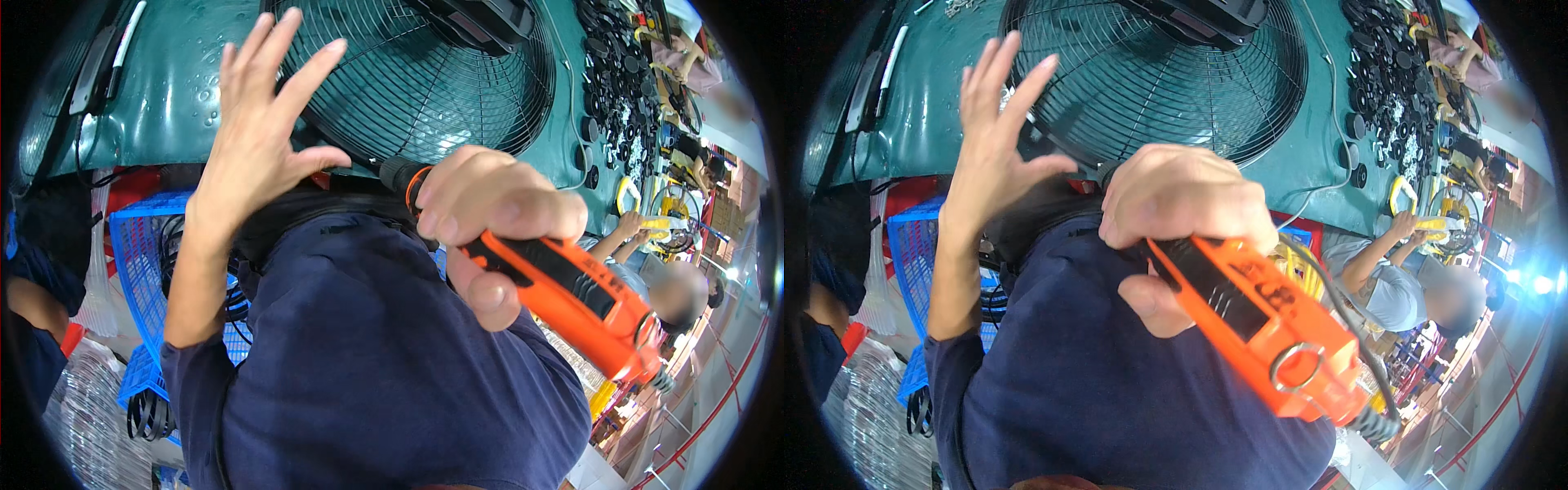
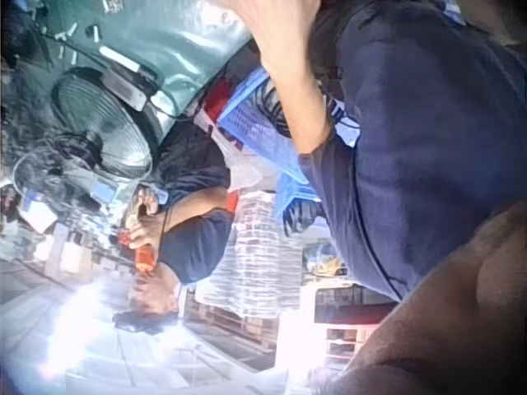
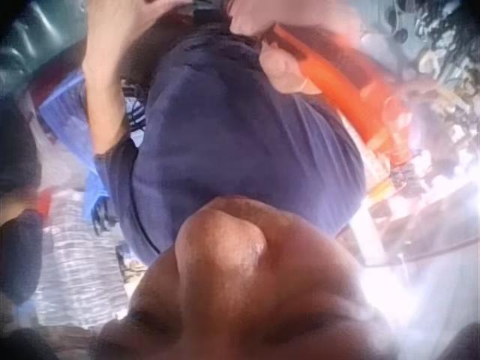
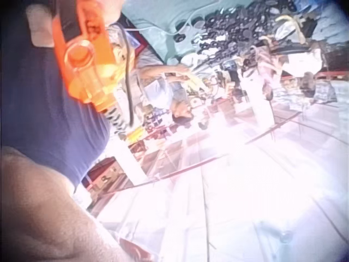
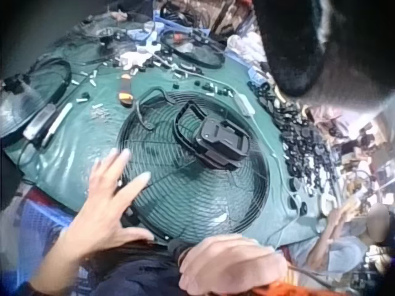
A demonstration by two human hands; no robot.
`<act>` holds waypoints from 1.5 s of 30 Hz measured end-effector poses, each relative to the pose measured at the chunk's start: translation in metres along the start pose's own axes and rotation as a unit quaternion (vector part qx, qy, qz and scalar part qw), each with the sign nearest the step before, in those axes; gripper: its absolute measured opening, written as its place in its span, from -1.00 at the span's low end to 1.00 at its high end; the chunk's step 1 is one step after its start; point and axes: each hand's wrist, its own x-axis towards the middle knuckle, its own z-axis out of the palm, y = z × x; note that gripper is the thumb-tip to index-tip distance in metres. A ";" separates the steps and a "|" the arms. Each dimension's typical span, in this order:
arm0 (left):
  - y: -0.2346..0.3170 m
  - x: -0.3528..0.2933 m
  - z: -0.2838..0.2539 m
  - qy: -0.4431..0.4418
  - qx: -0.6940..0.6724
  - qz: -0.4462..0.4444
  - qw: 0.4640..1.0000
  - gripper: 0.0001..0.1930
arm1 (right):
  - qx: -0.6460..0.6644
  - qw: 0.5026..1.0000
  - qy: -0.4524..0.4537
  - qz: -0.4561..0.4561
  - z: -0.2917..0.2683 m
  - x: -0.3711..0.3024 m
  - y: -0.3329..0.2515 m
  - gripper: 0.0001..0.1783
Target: Assembling an industrial-style electric fan by marking the guard, cutting components, and using an electric screwdriver to secure parts.
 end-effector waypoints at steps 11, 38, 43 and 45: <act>0.001 0.022 -0.013 -0.132 -0.028 -0.012 0.991 -0.10 | 0.021 0.991 0.007 0.129 -0.006 0.019 -0.005 -0.56; -0.001 0.017 -0.007 -0.139 -0.051 -0.038 0.988 -0.02 | 0.215 0.956 -0.187 0.076 -0.012 0.040 0.033 -0.72; -0.006 0.013 -0.002 -0.087 -0.090 -0.002 0.992 -0.04 | 0.254 0.943 -0.193 0.095 -0.019 0.045 0.038 -0.71; -0.005 0.012 0.004 -0.066 -0.066 0.019 0.995 -0.05 | 0.307 0.924 -0.211 0.082 -0.014 0.048 0.048 -0.70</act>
